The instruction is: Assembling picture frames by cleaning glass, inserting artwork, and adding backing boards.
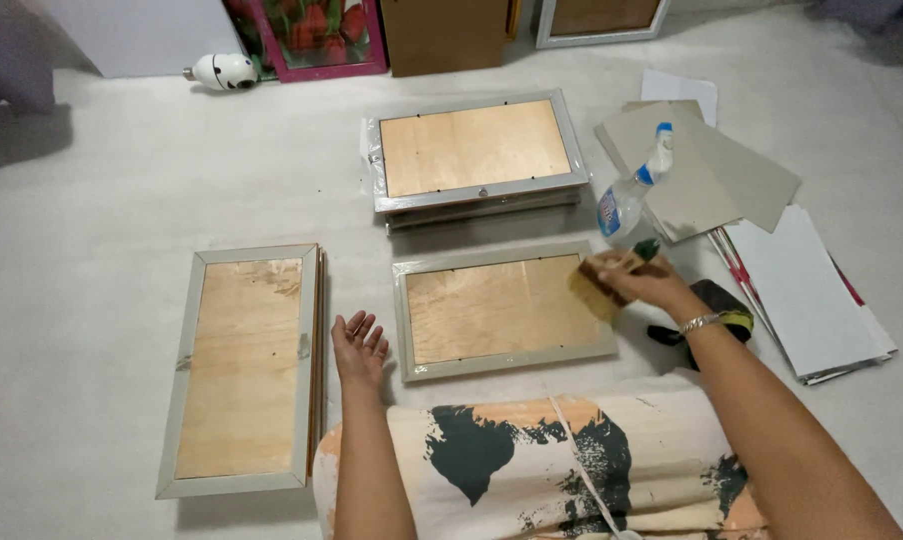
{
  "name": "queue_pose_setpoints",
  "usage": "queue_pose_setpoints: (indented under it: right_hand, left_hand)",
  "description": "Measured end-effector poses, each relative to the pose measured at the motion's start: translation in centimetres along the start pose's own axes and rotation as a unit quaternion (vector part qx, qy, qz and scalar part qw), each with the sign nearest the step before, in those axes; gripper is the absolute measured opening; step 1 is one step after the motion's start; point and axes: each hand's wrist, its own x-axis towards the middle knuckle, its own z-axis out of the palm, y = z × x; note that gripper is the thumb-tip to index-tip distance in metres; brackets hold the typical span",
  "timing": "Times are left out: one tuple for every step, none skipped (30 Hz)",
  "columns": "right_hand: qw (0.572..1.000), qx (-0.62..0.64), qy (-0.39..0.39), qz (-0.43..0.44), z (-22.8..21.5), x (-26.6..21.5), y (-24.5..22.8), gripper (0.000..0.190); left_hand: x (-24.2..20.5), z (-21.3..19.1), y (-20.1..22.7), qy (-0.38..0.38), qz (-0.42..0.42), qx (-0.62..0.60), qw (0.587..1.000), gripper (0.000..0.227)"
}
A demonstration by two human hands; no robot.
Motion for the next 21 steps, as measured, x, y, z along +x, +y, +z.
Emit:
queue_pose_setpoints:
  right_hand:
    - [1.000, 0.000, -0.002, 0.001, -0.3, -0.3, -0.9, 0.044]
    - [0.999, -0.028, 0.044, -0.004, -0.5, -0.5, -1.9, 0.046]
    - [0.994, -0.055, 0.091, -0.010, -0.9, -0.6, -3.0, 0.047]
    - [0.994, -0.056, 0.090, -0.010, -0.2, -0.2, -3.5, 0.047]
    - [0.996, -0.069, 0.046, -0.024, 0.6, 0.1, -3.9, 0.048]
    - [0.996, -0.082, 0.003, -0.038, 1.3, 0.5, -4.3, 0.049]
    - [0.996, -0.082, 0.001, -0.038, 2.0, 0.7, -4.3, 0.049]
    - [0.992, -0.076, -0.098, -0.034, 2.8, 0.9, -4.4, 0.048]
    - [0.978, -0.067, -0.196, -0.030, 3.6, 1.0, -4.4, 0.048]
    - [0.978, -0.065, -0.197, -0.030, 3.6, 1.6, -4.0, 0.048]
    - [0.972, -0.065, -0.221, -0.049, 3.6, 2.2, -3.6, 0.047]
    - [0.965, -0.065, -0.244, -0.068, 3.6, 2.9, -3.3, 0.046]
    - [0.965, -0.065, -0.245, -0.067, 2.9, 3.7, -2.8, 0.046]
    - [0.982, -0.040, -0.166, -0.077, 2.3, 4.6, -2.4, 0.042]
    - [0.993, -0.016, -0.086, -0.084, 1.6, 5.4, -1.9, 0.038]
    - [0.993, -0.017, -0.087, -0.082, 1.5, 5.1, -2.5, 0.038]
    - [0.994, -0.025, -0.032, -0.099, 1.4, 4.9, -3.3, 0.035]
    - [0.993, -0.032, 0.024, -0.115, 1.3, 4.8, -4.1, 0.033]
    - [0.992, -0.033, 0.024, -0.116, 2.3, 3.6, -6.0, 0.033]
    - [0.992, -0.033, -0.070, -0.105, 3.4, 2.4, -7.9, 0.037]
    - [0.982, -0.033, -0.163, -0.091, 4.5, 1.2, -9.8, 0.043]
  left_hand:
    - [-0.1, 0.1, 0.0, 0.002, -0.001, 0.000, 1.000, 0.067]
    - [-0.2, 0.1, 0.1, -0.001, 0.006, -0.001, 1.000, 0.067]
    - [-0.3, 0.3, 0.3, -0.005, 0.013, -0.003, 1.000, 0.066]
    - [-0.1, 0.3, 0.4, -0.004, 0.014, -0.003, 1.000, 0.066]
    - [0.1, 0.2, 0.2, -0.007, 0.013, -0.004, 1.000, 0.067]
    - [0.2, 0.1, 0.1, -0.010, 0.013, -0.004, 1.000, 0.067]
    - [0.2, 0.1, 0.2, -0.008, 0.013, -0.005, 1.000, 0.067]
    - [0.2, 0.2, 0.2, -0.006, 0.010, -0.005, 1.000, 0.067]
    - [0.2, 0.2, 0.4, -0.004, 0.007, -0.004, 1.000, 0.067]
    - [0.1, 0.2, 0.4, -0.003, 0.008, -0.003, 1.000, 0.067]
    - [0.2, 0.4, 0.4, -0.007, 0.008, 0.000, 1.000, 0.067]
    - [0.2, 0.5, 0.5, -0.010, 0.007, 0.004, 1.000, 0.067]
    - [0.2, 0.4, 0.5, -0.009, 0.007, 0.004, 1.000, 0.067]
    - [0.2, 0.2, 0.4, -0.012, 0.008, 0.001, 1.000, 0.068]
    - [0.1, 0.1, 0.2, -0.014, 0.009, -0.003, 1.000, 0.069]
    - [0.1, 0.1, 0.1, -0.013, 0.007, -0.004, 1.000, 0.069]
    - [0.2, 0.2, 0.3, -0.013, 0.009, -0.004, 1.000, 0.069]
    - [0.3, 0.3, 0.4, -0.012, 0.010, -0.004, 1.000, 0.069]
    - [0.4, 0.3, 0.4, -0.013, 0.011, -0.006, 1.000, 0.069]
    - [0.4, 0.3, 0.4, -0.015, 0.007, -0.003, 1.000, 0.070]
    - [0.4, 0.3, 0.3, -0.016, 0.002, 0.000, 1.000, 0.070]
